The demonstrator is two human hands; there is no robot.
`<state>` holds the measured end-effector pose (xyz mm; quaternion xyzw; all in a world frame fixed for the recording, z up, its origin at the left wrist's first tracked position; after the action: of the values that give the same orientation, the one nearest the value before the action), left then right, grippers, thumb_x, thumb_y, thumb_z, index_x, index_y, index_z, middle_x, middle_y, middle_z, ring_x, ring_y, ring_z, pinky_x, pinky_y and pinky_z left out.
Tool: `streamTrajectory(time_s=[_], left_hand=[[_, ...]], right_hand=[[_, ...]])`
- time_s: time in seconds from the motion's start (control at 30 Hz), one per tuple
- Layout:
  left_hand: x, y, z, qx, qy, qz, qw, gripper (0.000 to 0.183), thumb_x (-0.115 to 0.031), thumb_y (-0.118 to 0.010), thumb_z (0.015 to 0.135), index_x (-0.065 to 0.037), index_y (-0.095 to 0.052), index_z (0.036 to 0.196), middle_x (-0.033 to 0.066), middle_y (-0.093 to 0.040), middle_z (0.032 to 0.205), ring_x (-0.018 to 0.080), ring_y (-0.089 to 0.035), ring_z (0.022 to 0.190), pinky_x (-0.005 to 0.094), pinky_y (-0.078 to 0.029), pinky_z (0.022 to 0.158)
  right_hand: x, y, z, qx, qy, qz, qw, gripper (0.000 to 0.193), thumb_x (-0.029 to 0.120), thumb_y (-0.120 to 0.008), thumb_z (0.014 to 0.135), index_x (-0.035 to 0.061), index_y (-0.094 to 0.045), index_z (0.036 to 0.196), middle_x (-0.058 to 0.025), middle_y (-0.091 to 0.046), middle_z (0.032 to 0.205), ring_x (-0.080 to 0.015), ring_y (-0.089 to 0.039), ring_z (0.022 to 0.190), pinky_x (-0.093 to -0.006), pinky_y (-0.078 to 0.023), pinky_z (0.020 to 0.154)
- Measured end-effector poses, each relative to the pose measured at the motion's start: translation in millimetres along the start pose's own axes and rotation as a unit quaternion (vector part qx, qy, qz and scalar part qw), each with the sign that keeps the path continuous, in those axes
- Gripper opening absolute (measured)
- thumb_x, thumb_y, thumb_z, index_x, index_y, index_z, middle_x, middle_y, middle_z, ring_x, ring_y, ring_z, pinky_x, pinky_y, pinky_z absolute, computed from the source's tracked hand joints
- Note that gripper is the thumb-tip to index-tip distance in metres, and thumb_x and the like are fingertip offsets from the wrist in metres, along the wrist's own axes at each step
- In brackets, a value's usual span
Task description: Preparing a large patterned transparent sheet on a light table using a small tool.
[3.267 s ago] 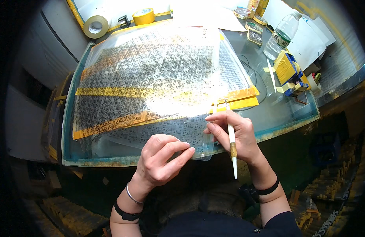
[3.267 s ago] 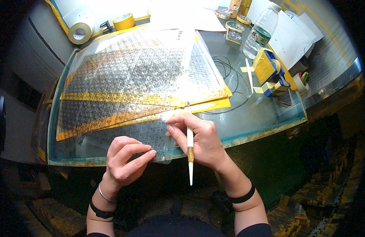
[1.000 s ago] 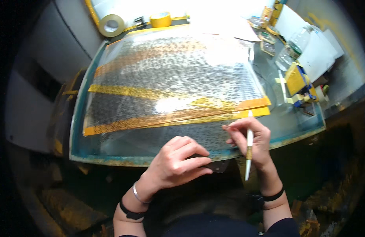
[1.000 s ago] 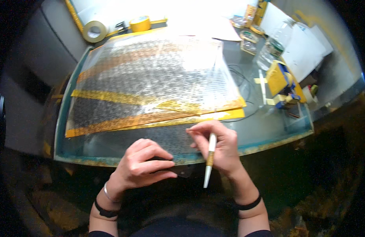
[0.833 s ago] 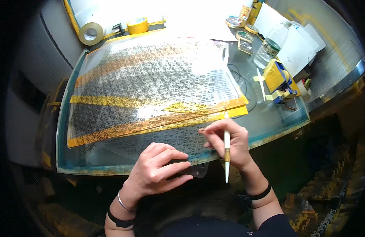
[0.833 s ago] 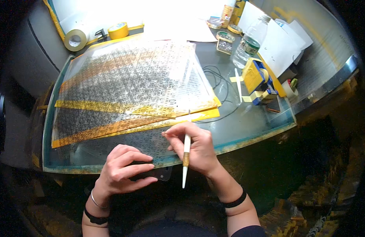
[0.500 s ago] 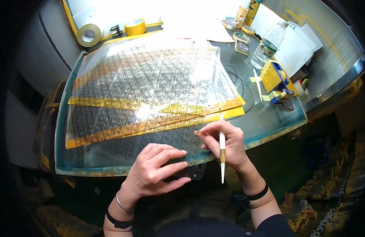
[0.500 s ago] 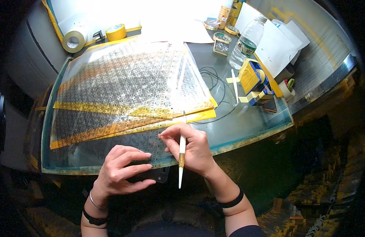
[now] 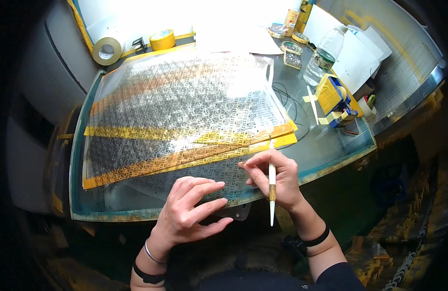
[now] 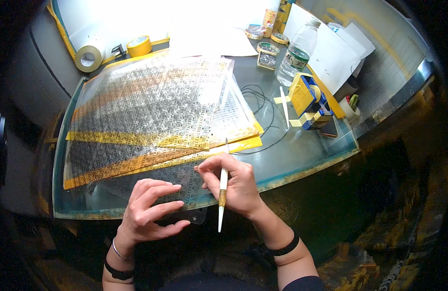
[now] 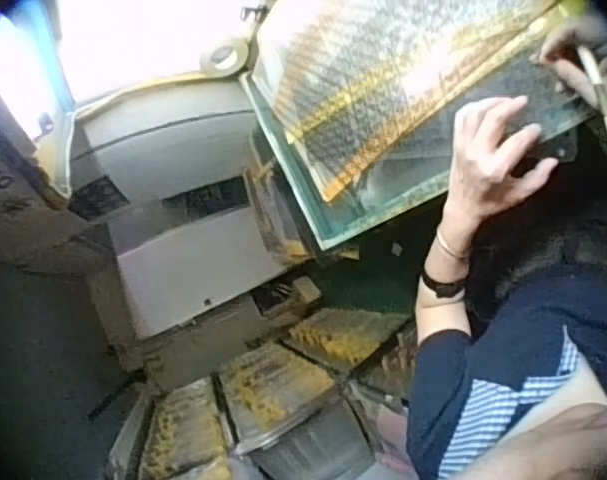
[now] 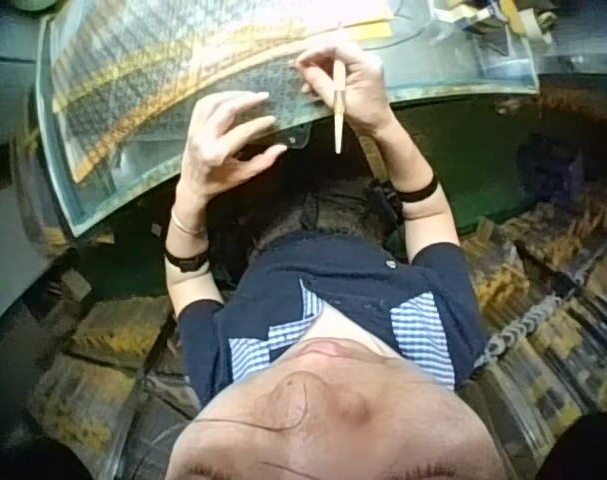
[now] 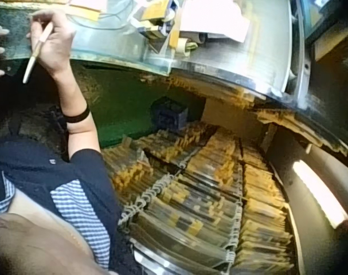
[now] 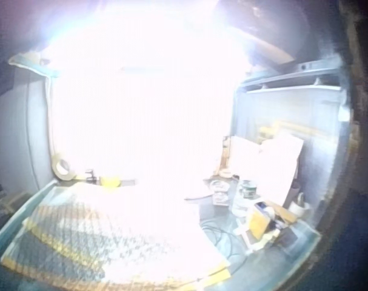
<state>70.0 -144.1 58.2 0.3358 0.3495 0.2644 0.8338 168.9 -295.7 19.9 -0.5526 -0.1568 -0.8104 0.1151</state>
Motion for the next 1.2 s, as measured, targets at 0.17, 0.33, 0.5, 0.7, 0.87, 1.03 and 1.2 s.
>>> streamTrajectory(time_s=[0.17, 0.33, 0.5, 0.7, 0.87, 1.03, 1.2], left_hand=[[-5.6, 0.5, 8.9, 0.016, 0.009, -0.016, 1.0, 0.042, -0.023, -0.083, 0.063, -0.01, -0.068, 0.1, 0.0087, -0.063, 0.11, 0.0273, -0.06, 0.1, 0.0405, -0.047, 0.086], [-6.4, -8.2, -1.6, 0.001, -0.04, 0.056, 0.998, 0.035, -0.018, -0.083, 0.066, -0.01, -0.07, 0.098, 0.0082, -0.063, 0.112, 0.0264, -0.061, 0.098, 0.0404, -0.047, 0.086], [-21.4, 26.0, -13.4, -0.057, -0.035, -0.045, 0.997, 0.027, -0.002, -0.076, 0.067, -0.008, -0.071, 0.093, 0.0064, -0.069, 0.098, 0.0228, -0.065, 0.085, 0.0337, -0.051, 0.076], [-17.3, 62.2, -50.7, 0.129, 0.128, -0.237, 0.955, 0.028, -0.001, -0.072, 0.066, -0.006, -0.076, 0.093, 0.0073, -0.072, 0.098, 0.0239, -0.068, 0.091, 0.0338, -0.051, 0.079], [-11.3, 64.7, -87.3, 0.199, 0.186, -0.187, 0.944, 0.032, 0.0, -0.073, 0.063, -0.013, -0.077, 0.092, 0.0029, -0.072, 0.1, 0.0209, -0.066, 0.096, 0.0337, -0.05, 0.083], [-6.8, 68.2, -83.9, 0.185, 0.157, -0.065, 0.968, 0.029, 0.005, -0.07, 0.06, -0.01, -0.074, 0.084, 0.004, -0.071, 0.094, 0.0222, -0.066, 0.092, 0.0357, -0.049, 0.08], [20.2, 120.7, -82.0, -0.025, 0.137, 0.241, 0.961, 0.016, 0.007, -0.068, 0.062, -0.003, -0.066, 0.075, 0.008, -0.068, 0.084, 0.0295, -0.064, 0.083, 0.0381, -0.048, 0.076]], right_hand=[[-2.3, 1.4, 0.1, 0.0, -0.004, -0.032, 0.999, 0.007, -0.001, -0.068, 0.084, -0.0003, -0.064, 0.091, -0.0086, -0.069, 0.08, -0.0099, -0.066, 0.065, -0.0219, -0.052, 0.058], [4.8, -2.8, 3.6, 0.034, 0.004, -0.045, 0.998, 0.016, 0.008, -0.075, 0.081, -0.0007, -0.066, 0.092, -0.0094, -0.068, 0.075, -0.0116, -0.067, 0.07, -0.0262, -0.053, 0.062], [-11.4, 3.3, 5.0, -0.069, -0.059, 0.042, 0.995, 0.024, 0.013, -0.07, 0.087, -0.0008, -0.062, 0.104, -0.0125, -0.07, 0.087, -0.0136, -0.067, 0.07, -0.0277, -0.053, 0.062], [-15.6, 20.4, 4.9, -0.123, 0.037, 0.07, 0.989, 0.026, 0.005, -0.061, 0.091, 0.0015, -0.048, 0.113, -0.0234, -0.056, 0.127, -0.0178, -0.062, 0.105, -0.0273, -0.051, 0.083], [-9.9, 6.9, 3.7, -0.038, -0.014, 0.148, 0.988, 0.022, -0.005, -0.057, 0.09, 0.0012, -0.049, 0.109, -0.0241, -0.055, 0.128, -0.0215, -0.061, 0.11, -0.0278, -0.052, 0.091], [0.4, 10.2, -4.3, -0.036, 0.093, 0.188, 0.977, 0.016, -0.009, -0.054, 0.09, 0.0014, -0.048, 0.1, -0.0239, -0.056, 0.125, -0.0243, -0.063, 0.106, -0.0332, -0.055, 0.09], [-2.4, 13.7, -4.9, -0.087, 0.064, 0.119, 0.987, 0.016, -0.006, -0.062, 0.087, 0.0013, -0.053, 0.098, -0.0201, -0.063, 0.113, -0.0172, -0.066, 0.09, -0.028, -0.056, 0.08]])
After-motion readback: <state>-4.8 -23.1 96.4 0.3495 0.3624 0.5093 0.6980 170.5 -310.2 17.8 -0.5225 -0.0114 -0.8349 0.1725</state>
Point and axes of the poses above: each hand's wrist, its own z-axis towards the middle knuckle, its own y-axis out of the back of the hand, x = y × z, the point moved 7 cm from there along z, towards the middle knuckle
